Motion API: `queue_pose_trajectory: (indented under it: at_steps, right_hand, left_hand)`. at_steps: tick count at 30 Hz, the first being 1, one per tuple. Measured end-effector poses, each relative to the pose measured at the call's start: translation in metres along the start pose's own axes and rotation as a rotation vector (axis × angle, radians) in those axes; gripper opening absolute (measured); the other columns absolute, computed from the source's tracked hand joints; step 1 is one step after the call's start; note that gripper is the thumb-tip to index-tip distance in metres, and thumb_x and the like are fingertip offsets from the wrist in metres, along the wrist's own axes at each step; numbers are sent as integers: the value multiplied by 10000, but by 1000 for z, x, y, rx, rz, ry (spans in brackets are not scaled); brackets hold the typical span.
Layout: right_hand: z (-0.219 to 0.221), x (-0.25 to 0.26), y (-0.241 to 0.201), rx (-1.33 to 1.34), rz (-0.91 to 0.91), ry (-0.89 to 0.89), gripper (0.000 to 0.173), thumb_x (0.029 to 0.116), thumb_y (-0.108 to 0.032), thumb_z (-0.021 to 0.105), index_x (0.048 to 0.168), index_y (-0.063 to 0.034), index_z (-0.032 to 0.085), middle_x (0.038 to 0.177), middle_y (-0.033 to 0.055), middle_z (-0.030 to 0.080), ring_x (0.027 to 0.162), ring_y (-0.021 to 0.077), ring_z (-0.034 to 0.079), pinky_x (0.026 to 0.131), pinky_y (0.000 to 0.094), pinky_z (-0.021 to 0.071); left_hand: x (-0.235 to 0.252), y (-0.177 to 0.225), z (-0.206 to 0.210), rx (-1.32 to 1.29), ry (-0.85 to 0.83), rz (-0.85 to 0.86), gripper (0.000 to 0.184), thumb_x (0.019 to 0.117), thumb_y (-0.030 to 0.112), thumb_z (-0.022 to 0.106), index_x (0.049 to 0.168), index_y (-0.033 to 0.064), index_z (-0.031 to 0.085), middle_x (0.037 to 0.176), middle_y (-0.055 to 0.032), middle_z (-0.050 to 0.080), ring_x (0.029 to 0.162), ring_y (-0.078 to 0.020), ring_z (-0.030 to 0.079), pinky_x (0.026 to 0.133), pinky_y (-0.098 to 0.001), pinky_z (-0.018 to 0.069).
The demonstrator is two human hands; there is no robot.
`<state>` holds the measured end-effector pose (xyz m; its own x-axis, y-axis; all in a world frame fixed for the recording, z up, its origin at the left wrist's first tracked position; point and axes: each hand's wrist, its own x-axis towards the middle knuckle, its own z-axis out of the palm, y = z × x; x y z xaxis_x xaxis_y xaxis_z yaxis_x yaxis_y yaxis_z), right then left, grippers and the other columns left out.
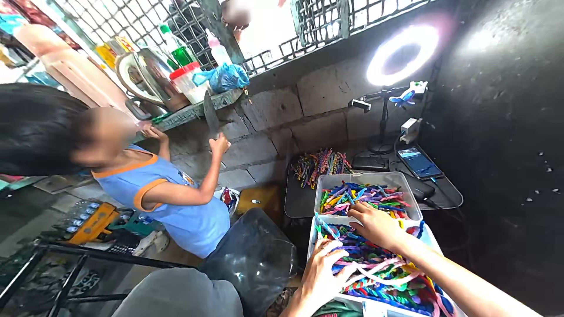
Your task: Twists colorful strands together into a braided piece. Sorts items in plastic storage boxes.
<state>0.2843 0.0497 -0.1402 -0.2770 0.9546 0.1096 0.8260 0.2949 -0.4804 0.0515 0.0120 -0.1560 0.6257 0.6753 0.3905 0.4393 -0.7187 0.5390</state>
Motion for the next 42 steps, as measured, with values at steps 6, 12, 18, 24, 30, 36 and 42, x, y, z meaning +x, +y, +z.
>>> queue_pose_trajectory:
  at_steps: [6, 12, 18, 24, 30, 36, 42]
  right_hand:
    - [3, 3, -4, -80, 34, -106, 364, 1031, -172, 591, 1304, 67, 618, 1313, 293, 612, 1282, 473, 548, 1049, 581, 439]
    - [8, 5, -3, -136, 3, -61, 362, 1000, -163, 644, 1277, 71, 638, 1252, 298, 642, 1240, 482, 578, 1018, 586, 460]
    - [12, 3, -2, -144, -26, 11, 346, 962, -156, 696, 1226, 67, 672, 1175, 293, 672, 1167, 489, 619, 943, 590, 501]
    - [20, 3, 5, -128, -69, 98, 352, 914, -141, 751, 1203, 53, 694, 1130, 280, 689, 1121, 488, 641, 896, 584, 527]
    - [23, 0, 8, -129, -75, 143, 362, 887, -145, 778, 1193, 37, 710, 1112, 257, 705, 1098, 476, 656, 885, 575, 540]
    - [23, 3, 7, -96, -102, 151, 348, 870, -122, 793, 1167, 44, 718, 1080, 262, 705, 1051, 481, 665, 856, 591, 545]
    - [16, -7, 2, -114, -74, 103, 381, 904, -141, 765, 1226, 49, 692, 1144, 277, 689, 1111, 494, 640, 894, 600, 524]
  left_hand:
    - [42, -7, -76, 334, 251, -46, 479, 903, 322, 728, 1279, 27, 696, 1426, -265, 557, 1348, -459, 498, 1106, -571, 420]
    - [142, -55, -253, 534, 809, -309, 1073, 879, 448, 766, 1587, -96, 171, 1652, -348, 106, 1522, -530, 144, 1222, -627, 182]
    - [214, -98, -332, 137, 950, -606, 1265, 788, 309, 892, 1618, -36, 2, 1675, -306, 37, 1574, -378, 82, 1267, -419, 137]
    - [262, -135, -339, 166, 903, -576, 939, 897, 245, 800, 1591, -26, 230, 1557, -291, 402, 1464, -379, 393, 1211, -462, 305]
    - [277, -101, -350, 477, 602, -727, 484, 987, 257, 652, 1310, -100, 598, 1347, -351, 571, 1321, -502, 511, 1081, -665, 389]
    - [245, 11, -258, 886, 28, 38, 247, 1020, 151, 577, 1046, -28, 745, 1019, -242, 719, 990, -447, 698, 837, -639, 512]
    - [260, 59, -245, 899, 276, 703, 233, 944, -11, 583, 1074, 5, 776, 975, -179, 752, 831, -342, 734, 674, -451, 553]
